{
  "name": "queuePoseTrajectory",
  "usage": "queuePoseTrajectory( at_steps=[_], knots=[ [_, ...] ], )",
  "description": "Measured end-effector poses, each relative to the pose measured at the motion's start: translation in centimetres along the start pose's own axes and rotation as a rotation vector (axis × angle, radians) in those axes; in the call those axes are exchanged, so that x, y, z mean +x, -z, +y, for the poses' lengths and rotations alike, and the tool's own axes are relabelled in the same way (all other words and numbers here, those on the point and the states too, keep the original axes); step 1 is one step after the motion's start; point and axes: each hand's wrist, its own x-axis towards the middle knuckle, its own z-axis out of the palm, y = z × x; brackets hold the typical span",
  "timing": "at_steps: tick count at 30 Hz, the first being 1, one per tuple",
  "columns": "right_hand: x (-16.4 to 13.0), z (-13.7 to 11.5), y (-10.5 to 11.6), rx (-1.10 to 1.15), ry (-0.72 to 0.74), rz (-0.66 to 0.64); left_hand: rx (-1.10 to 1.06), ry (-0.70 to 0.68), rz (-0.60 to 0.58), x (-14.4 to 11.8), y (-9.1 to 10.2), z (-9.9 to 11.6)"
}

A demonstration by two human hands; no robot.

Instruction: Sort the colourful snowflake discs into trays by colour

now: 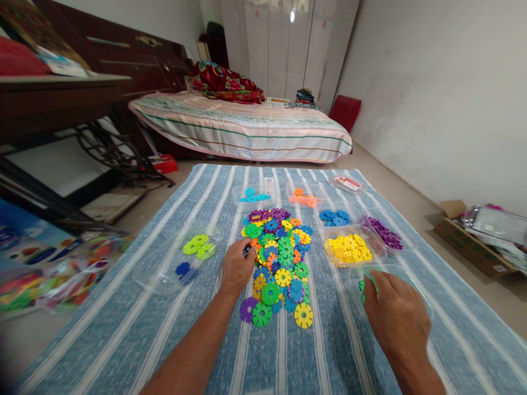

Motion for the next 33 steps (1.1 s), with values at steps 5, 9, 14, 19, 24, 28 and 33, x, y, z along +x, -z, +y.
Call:
queuePoseTrajectory(
  at_steps=[5, 9, 14, 19, 24, 28, 33],
  knots=[
    [-1.5, -2.9, -0.8, 0.312, 0.094, -0.029, -0.005, 0.000, 0.003, 0.0, 0.1, 0.1],
    [-2.1, -6.0, -1.7, 0.475, 0.151, -0.132, -0.003, 0.011, -0.003, 0.0, 0.2, 0.1],
    [-2.1, -7.9, -2.1, 0.542, 0.194, -0.220, -0.003, 0.018, -0.005, 0.0, 0.2, 0.2],
    [-2.0, -8.8, -3.1, 0.549, 0.190, -0.267, -0.016, 0.014, -0.004, 0.0, 0.3, 0.2],
    [-1.9, -9.4, -4.1, 0.528, 0.213, -0.281, -0.018, 0.007, 0.006, 0.0, 0.3, 0.3],
    [-2.0, -9.6, -4.4, 0.547, 0.216, -0.260, -0.011, 0.018, 0.011, 0.0, 0.2, 0.3],
    [-2.3, -9.5, -4.8, 0.555, 0.218, -0.220, -0.009, 0.022, -0.001, 0.0, 0.3, 0.3]
  ],
)
